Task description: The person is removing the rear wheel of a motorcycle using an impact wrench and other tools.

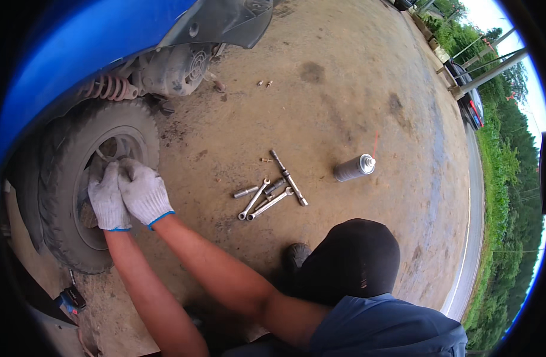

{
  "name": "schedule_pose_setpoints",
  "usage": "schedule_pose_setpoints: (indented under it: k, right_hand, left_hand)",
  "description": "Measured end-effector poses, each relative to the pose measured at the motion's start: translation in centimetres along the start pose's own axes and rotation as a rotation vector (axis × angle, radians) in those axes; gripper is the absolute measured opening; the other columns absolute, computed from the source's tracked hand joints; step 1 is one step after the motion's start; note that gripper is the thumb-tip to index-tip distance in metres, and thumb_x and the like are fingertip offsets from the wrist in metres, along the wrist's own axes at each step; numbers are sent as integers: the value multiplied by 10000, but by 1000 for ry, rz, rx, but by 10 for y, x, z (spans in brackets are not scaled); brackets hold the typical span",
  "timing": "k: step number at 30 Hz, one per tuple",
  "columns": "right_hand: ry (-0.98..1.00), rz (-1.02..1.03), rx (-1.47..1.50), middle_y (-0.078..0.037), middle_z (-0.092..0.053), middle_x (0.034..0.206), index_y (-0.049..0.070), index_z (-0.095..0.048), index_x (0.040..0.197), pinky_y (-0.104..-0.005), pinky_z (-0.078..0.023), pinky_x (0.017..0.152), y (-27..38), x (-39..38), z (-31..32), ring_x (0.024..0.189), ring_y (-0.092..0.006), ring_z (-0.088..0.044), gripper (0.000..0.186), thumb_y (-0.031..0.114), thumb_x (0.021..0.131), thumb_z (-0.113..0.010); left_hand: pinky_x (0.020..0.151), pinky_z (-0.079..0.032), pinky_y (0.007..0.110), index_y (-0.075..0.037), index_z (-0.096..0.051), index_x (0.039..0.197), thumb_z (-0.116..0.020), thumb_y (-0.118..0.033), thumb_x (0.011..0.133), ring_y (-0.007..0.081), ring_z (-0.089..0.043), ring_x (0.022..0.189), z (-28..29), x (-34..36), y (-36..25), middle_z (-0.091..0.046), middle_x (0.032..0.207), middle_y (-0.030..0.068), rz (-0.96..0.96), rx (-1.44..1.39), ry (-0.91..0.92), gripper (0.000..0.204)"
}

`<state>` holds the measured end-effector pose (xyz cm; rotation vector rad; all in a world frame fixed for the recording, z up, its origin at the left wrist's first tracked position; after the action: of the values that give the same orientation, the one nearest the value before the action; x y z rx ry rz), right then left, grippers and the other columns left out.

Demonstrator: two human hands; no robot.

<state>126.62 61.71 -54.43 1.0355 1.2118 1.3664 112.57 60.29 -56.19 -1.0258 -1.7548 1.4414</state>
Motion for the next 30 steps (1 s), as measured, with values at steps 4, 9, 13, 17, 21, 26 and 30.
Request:
schedule_pose_setpoints:
  k: [4, 9, 13, 17, 21, 26, 30]
  right_hand:
    - [-14, 25, 3, -272, -699, 1061, 14, -707, 1119, -498, -542, 877, 22, -9, -9, 1020, -452, -669, 318, 240, 933, -582]
    - [-11, 20, 46, -279, -696, 1042, -1, -710, 1125, -459, -551, 865, 16, -11, -17, 1031, -452, -667, 337, 260, 934, -616]
    - [-1, 5, 51, -280, -692, 1018, 7, -713, 1098, -462, -548, 845, 17, -12, -18, 1017, -457, -661, 316, 263, 945, -609]
    - [31, -3, 13, -266, -701, 1081, 18, -709, 1151, -475, -548, 898, 15, -10, -17, 1040, -440, -672, 344, 264, 943, -589]
    - [16, 16, -1, -261, -703, 1074, 21, -712, 1145, -476, -549, 894, 20, -11, -16, 1037, -436, -674, 338, 261, 943, -585]
    - [34, -9, -2, -260, -705, 1064, 19, -713, 1134, -476, -550, 890, 22, -11, -16, 1032, -435, -675, 334, 262, 945, -583]
    - [3, 7, -4, -262, -703, 1065, 23, -715, 1130, -479, -550, 889, 18, -11, -16, 1031, -439, -674, 331, 264, 944, -584]
  left_hand:
    - [843, -524, 280, 33, -561, 1363, -584, 25, 957, 134, -626, 969, 5, -10, -30, -664, 1162, 76, -32, -6, -36, 407]
    - [796, -552, 277, 17, -550, 1357, -627, 5, 956, 145, -654, 911, 8, -11, -36, -678, 1102, 83, -65, 62, -12, 409]
    - [801, -551, 279, 16, -529, 1386, -619, 16, 954, 150, -650, 906, 11, -9, -37, -671, 1104, 83, -88, 101, -19, 441]
    - [802, -552, 279, 12, -529, 1382, -615, 22, 955, 152, -649, 910, 6, -11, -34, -671, 1107, 85, -64, 23, -15, 436]
    - [809, -555, 285, 11, -531, 1378, -617, 22, 953, 159, -653, 916, 8, -10, -37, -672, 1114, 91, -59, 23, -13, 434]
    - [819, -559, 291, 11, -534, 1373, -618, 21, 955, 166, -660, 927, 7, -10, -36, -676, 1115, 95, -52, -3, -19, 427]
    - [807, -535, 271, 27, -546, 1366, -618, 12, 951, 135, -636, 917, 4, -13, -38, -674, 1107, 77, -63, 20, -4, 421]
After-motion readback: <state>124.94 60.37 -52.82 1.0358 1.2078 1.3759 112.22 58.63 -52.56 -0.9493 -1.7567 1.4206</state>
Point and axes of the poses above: each hand's wrist, its own x-axis towards the middle knuckle, its own z-axis out of the back of the hand, y = z × x, the point moved 7 cm from there along x, towards the middle knuckle
